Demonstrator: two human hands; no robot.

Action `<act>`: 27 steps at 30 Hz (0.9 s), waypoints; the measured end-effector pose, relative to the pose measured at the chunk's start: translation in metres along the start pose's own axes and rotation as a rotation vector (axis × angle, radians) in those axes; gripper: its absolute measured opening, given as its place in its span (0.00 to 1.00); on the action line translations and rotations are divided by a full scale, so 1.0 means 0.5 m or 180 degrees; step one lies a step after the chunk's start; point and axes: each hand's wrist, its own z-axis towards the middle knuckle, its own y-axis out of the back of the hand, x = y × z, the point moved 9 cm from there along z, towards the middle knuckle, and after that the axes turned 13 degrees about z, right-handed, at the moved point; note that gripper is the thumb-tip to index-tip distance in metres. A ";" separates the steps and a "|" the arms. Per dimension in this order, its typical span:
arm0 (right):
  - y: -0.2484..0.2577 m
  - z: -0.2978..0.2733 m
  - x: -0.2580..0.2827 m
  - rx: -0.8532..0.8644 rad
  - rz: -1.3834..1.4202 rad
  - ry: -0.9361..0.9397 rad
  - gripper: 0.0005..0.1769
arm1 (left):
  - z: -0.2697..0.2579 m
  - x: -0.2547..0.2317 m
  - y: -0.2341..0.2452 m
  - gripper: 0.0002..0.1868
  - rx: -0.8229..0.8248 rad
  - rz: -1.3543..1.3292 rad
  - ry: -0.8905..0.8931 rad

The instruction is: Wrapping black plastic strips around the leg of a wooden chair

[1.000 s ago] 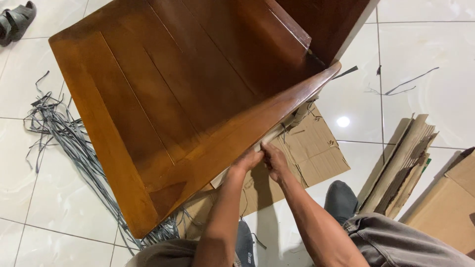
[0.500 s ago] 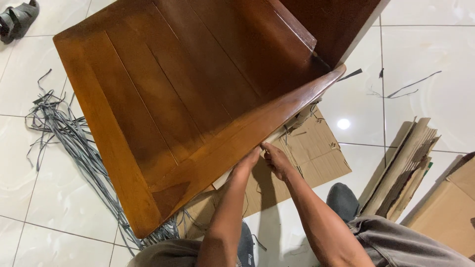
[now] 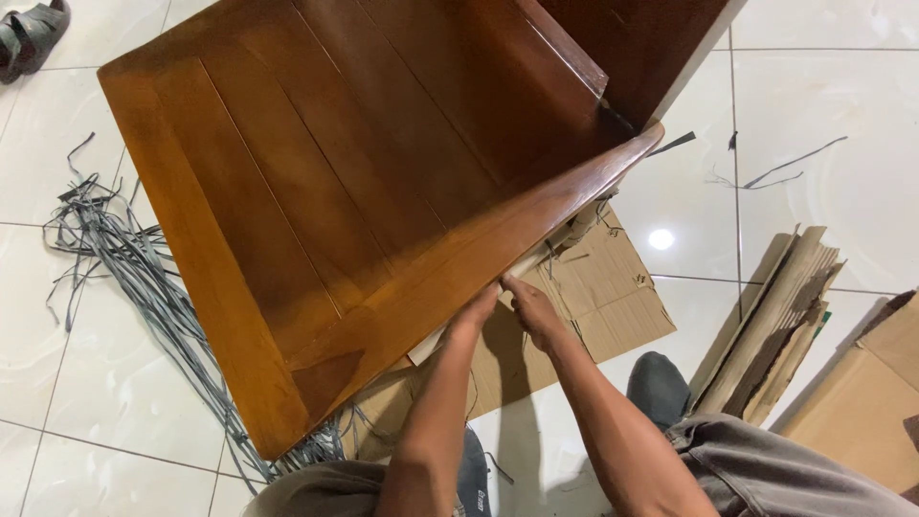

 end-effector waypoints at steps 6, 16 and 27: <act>0.039 0.004 -0.024 -0.0404 -0.0437 0.1121 0.16 | 0.108 -0.161 0.105 0.17 0.0072 -0.3596 0.1242; 0.057 -0.057 0.021 -0.0713 -0.1672 0.1908 0.10 | 0.074 -0.082 0.053 0.17 0.0487 -0.3720 0.0449; 0.004 0.112 0.139 -0.0330 -0.2114 0.1579 0.18 | 0.093 -0.149 0.108 0.19 -0.0354 -0.3817 0.1853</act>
